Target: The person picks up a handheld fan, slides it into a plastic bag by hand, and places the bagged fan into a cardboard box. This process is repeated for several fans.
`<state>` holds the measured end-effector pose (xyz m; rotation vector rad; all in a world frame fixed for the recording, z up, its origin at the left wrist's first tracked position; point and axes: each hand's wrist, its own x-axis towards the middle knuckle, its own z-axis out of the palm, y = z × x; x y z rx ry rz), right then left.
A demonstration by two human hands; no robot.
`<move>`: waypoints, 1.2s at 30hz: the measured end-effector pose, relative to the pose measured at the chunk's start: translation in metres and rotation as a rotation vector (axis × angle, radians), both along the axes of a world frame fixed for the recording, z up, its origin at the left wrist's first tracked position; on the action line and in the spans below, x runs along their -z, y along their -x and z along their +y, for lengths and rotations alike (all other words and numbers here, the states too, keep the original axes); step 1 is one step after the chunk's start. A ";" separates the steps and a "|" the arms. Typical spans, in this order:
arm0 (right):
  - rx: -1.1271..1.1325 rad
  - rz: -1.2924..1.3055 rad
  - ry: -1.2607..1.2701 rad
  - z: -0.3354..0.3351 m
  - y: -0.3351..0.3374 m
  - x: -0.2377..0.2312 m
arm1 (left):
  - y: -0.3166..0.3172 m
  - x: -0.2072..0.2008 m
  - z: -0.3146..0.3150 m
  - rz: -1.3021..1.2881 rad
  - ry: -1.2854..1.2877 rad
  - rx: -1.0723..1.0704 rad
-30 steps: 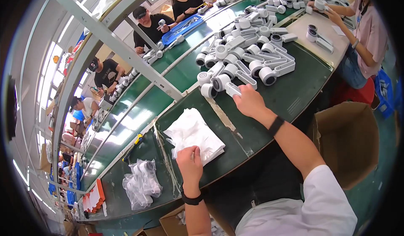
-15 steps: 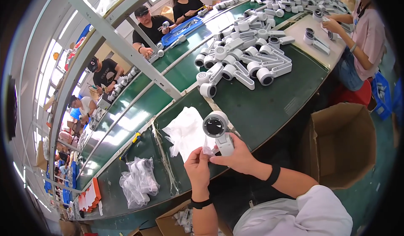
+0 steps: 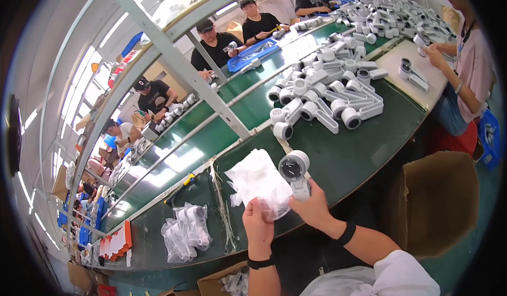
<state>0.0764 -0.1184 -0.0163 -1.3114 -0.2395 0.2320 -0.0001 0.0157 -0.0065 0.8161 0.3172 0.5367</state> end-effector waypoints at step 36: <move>-0.625 0.009 0.580 -0.048 -0.008 -0.040 | -0.006 -0.033 -0.013 0.176 -1.349 -0.188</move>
